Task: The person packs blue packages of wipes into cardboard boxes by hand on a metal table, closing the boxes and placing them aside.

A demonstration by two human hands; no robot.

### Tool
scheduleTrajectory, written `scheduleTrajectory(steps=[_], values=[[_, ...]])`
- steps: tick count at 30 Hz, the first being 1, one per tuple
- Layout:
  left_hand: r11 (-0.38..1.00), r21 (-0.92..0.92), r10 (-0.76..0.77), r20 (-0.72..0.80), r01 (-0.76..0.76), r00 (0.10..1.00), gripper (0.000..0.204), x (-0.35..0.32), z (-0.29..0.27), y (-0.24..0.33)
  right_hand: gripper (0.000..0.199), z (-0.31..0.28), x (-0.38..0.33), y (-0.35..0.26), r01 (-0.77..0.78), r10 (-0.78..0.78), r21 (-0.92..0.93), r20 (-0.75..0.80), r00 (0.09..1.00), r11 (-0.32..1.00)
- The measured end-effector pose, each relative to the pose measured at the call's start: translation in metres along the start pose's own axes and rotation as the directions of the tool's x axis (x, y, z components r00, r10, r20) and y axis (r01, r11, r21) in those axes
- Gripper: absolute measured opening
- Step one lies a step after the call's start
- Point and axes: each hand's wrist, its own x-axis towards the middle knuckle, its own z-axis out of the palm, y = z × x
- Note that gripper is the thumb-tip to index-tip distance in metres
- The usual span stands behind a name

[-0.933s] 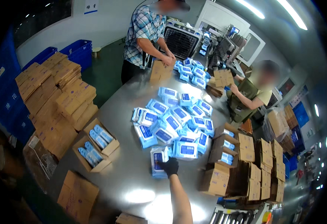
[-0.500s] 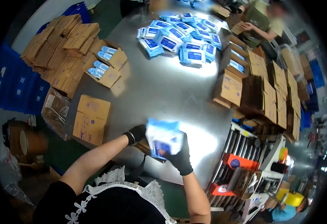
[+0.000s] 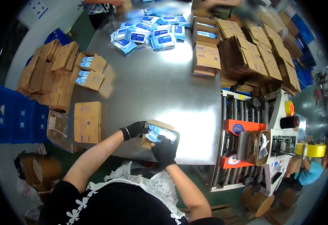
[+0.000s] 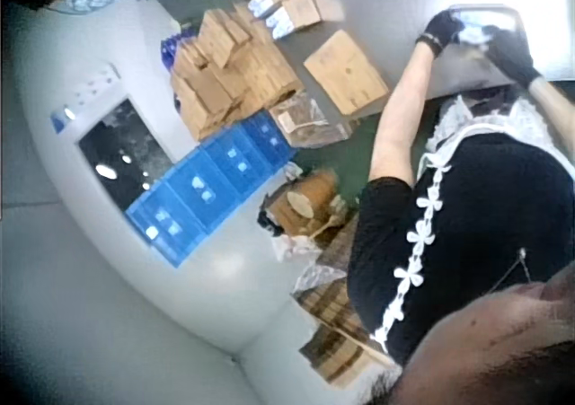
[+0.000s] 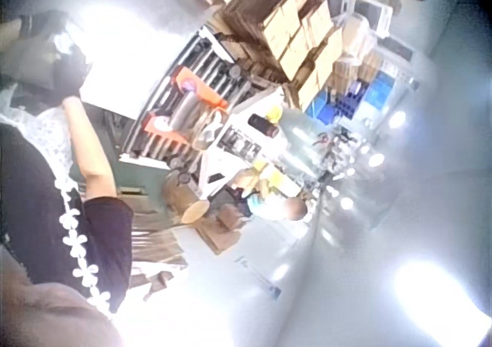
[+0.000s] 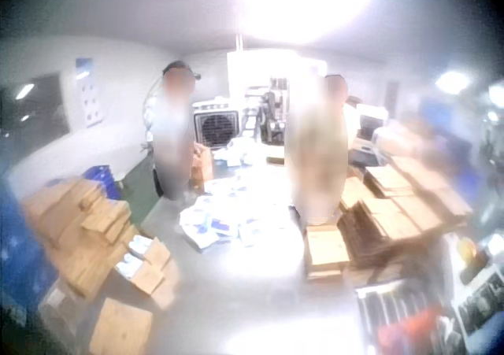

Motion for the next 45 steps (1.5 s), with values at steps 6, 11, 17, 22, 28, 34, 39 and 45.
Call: scheduleTrajectory(steps=[6,11,17,22,28,34,39,45], values=[[0.874,0.452,0.058,-0.462,0.178,0.885,0.020,-0.033,0.031,0.051,0.030,-0.039,-0.007,0.006,-0.359,0.406,0.206,-0.282,0.869,0.910],[0.769,0.634,0.061,-0.198,0.080,0.978,0.027,-0.008,0.046,0.075,0.056,-0.001,0.024,0.048,0.167,-0.115,-0.035,0.585,0.803,0.985],[0.934,0.313,0.159,0.057,-0.169,0.986,0.058,0.042,0.005,0.057,0.047,-0.020,0.063,0.110,0.008,-0.135,0.245,0.503,0.854,0.969],[0.993,0.108,-0.022,-0.266,0.052,0.964,0.084,0.042,0.026,-0.053,0.023,-0.010,0.087,0.028,0.085,-0.153,0.184,0.397,0.905,0.979],[0.794,0.534,0.312,0.053,-0.291,0.949,0.053,0.080,0.100,-0.058,0.051,-0.002,0.037,0.032,-0.092,0.095,-0.235,-0.001,0.996,0.968],[0.924,-0.378,0.129,0.449,0.056,0.884,0.069,0.036,0.137,0.104,0.057,-0.092,-0.042,0.185,-0.003,0.028,-0.317,0.074,0.997,0.948],[0.990,-0.141,0.002,-0.086,-0.014,0.996,0.048,-0.020,0.078,0.017,0.054,-0.155,-0.037,0.269,0.103,-0.086,-0.325,0.065,0.994,0.940],[0.820,0.163,0.039,-0.972,0.548,0.230,0.042,-0.187,-0.089,-0.142,0.058,-0.135,-0.011,0.174,-0.173,0.178,-0.071,0.073,0.981,0.982]])
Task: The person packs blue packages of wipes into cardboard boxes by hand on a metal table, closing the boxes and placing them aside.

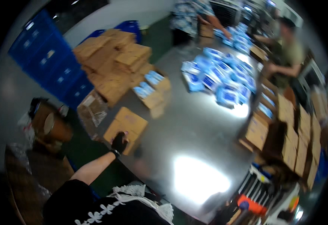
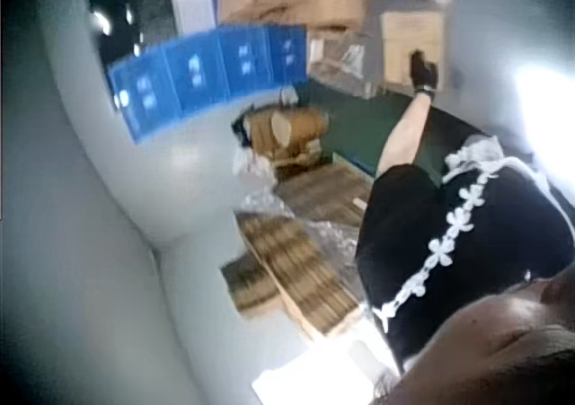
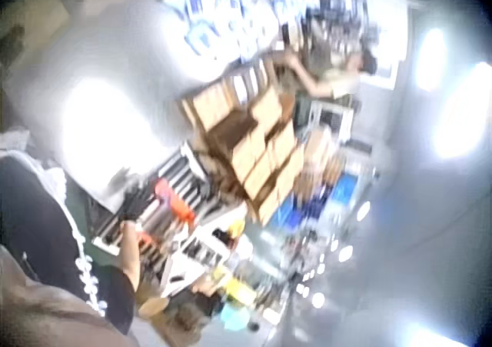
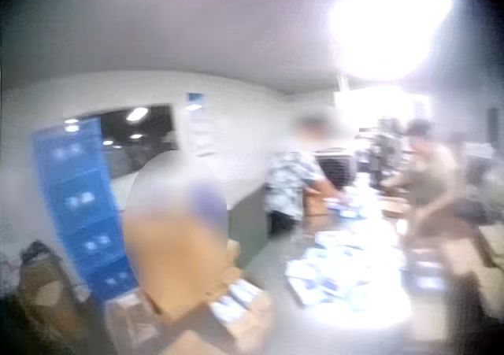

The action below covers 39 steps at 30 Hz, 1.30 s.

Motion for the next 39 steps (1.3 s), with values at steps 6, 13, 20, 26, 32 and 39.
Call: scheduleTrajectory(steps=[6,13,20,26,32,39], values=[[0.818,0.176,-0.574,0.182,0.547,0.799,0.058,0.046,-0.059,-0.126,0.033,0.235,0.080,-0.251,-0.051,-0.126,0.284,0.572,0.810,0.958],[0.903,0.398,-0.230,0.131,0.161,0.964,0.046,0.031,-0.021,-0.114,0.031,0.366,0.080,-0.413,-0.387,0.071,0.301,0.703,0.708,0.872],[0.475,-0.708,0.175,0.658,0.523,0.732,0.020,0.040,-0.032,-0.008,0.062,0.269,0.094,-0.352,-0.642,0.212,0.340,0.751,0.625,0.687],[0.718,-0.696,0.568,0.572,-0.016,0.592,0.045,0.019,0.066,0.166,0.069,0.213,0.096,-0.271,-0.612,0.048,0.750,0.622,0.782,0.252],[0.414,-0.517,0.510,0.813,0.749,0.279,0.046,0.032,0.101,0.171,0.054,0.215,0.118,-0.201,-0.112,0.032,0.893,0.109,0.994,0.435],[0.644,-0.640,0.600,0.762,0.419,0.241,0.070,0.057,0.082,0.168,0.073,0.133,0.087,-0.229,-0.468,0.065,0.867,0.464,0.883,0.169]])
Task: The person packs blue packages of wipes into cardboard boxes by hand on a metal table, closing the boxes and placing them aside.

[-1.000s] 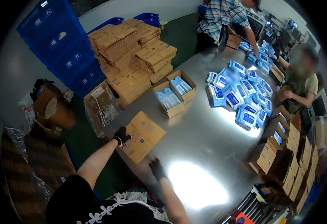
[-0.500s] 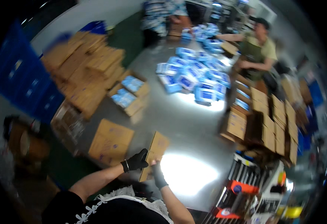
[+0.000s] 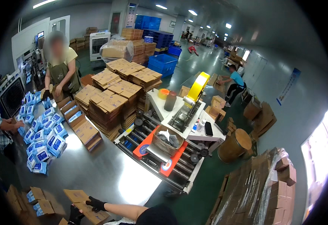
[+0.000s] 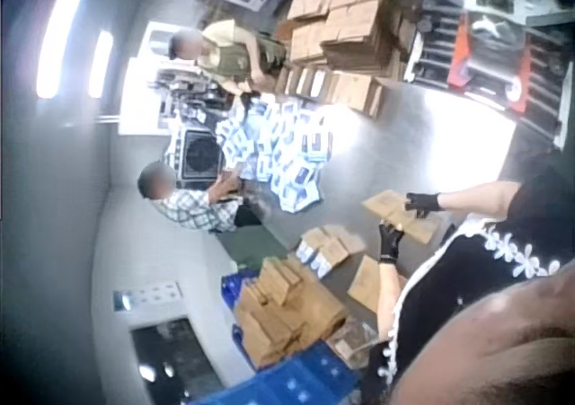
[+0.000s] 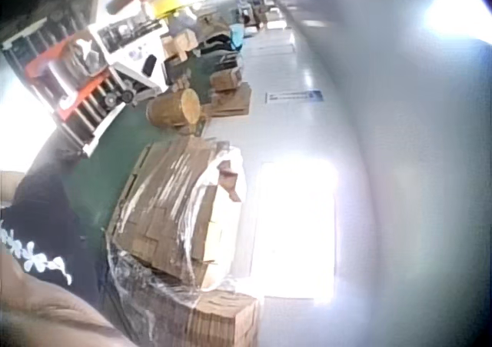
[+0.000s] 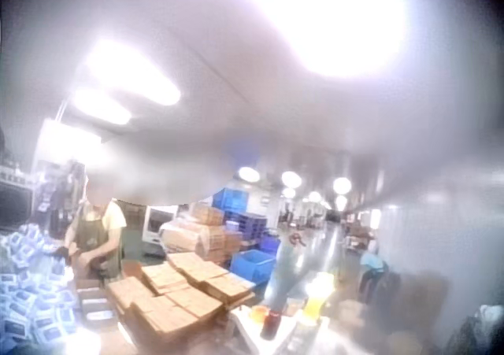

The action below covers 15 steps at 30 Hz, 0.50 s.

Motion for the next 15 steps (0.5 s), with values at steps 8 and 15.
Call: scheduleTrajectory(steps=[8,15], values=[[0.545,0.809,0.433,-0.046,-0.221,0.900,0.053,0.013,0.047,0.016,0.076,-0.014,0.056,0.006,0.226,-0.246,0.133,0.166,0.955,0.965],[0.807,0.582,0.420,-0.442,-0.103,0.793,0.032,0.004,0.064,0.029,0.058,-0.043,0.051,0.010,0.387,-0.689,-0.650,-0.302,0.659,0.654]])
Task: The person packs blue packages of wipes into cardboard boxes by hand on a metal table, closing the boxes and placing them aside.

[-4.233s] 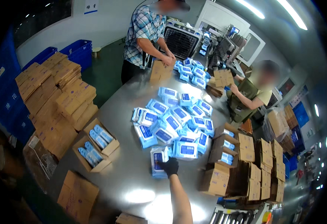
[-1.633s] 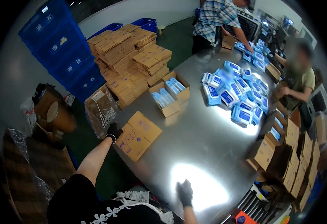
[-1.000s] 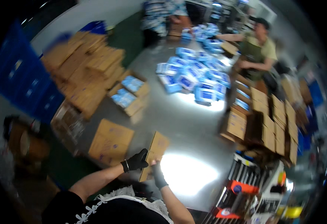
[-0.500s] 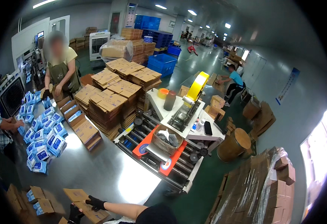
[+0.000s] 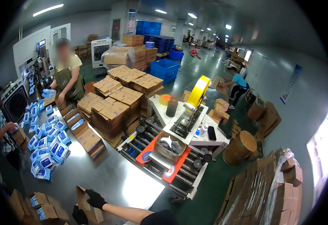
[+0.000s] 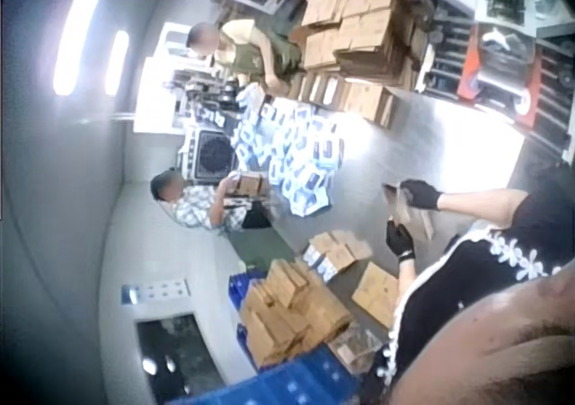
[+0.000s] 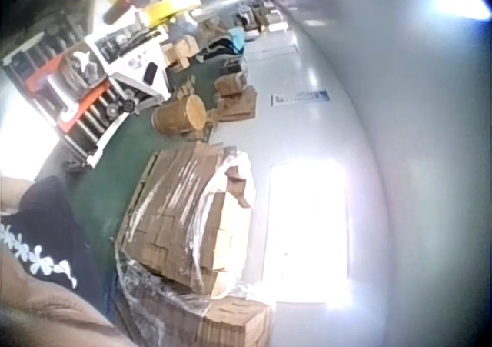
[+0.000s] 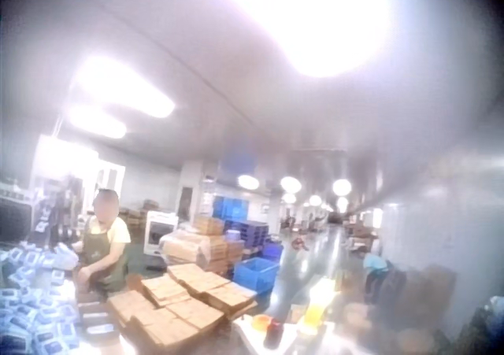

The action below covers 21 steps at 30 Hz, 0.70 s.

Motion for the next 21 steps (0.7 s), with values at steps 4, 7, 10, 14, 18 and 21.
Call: scheduleTrajectory(steps=[4,7,10,14,18,21], values=[[0.880,0.430,0.204,0.045,-0.203,0.978,0.036,0.010,-0.021,0.013,0.042,-0.076,-0.009,-0.044,-0.078,0.052,-0.170,-0.152,0.987,0.982],[0.651,0.742,0.191,0.043,-0.159,0.981,0.053,0.038,0.002,-0.064,0.041,-0.085,-0.017,-0.064,0.085,-0.097,-0.413,-0.009,0.995,0.907],[0.923,0.065,0.386,-0.178,-0.380,0.905,0.019,0.067,0.050,0.039,0.037,-0.078,-0.025,-0.024,0.597,-0.509,-0.414,0.311,0.802,0.687],[0.939,0.289,0.135,0.185,-0.185,0.973,0.016,0.074,0.047,0.096,0.020,-0.078,-0.005,-0.008,0.633,-0.451,-0.244,0.521,0.725,0.734],[0.694,0.550,0.270,0.399,-0.465,0.876,0.072,0.053,0.038,0.086,0.024,-0.060,0.006,-0.026,0.024,-0.003,-0.472,0.046,0.999,0.881],[0.538,0.764,-0.091,0.471,-0.355,0.877,0.090,0.012,0.015,0.104,0.032,-0.018,-0.013,-0.012,-0.403,0.401,-0.032,-0.064,0.914,0.915]])
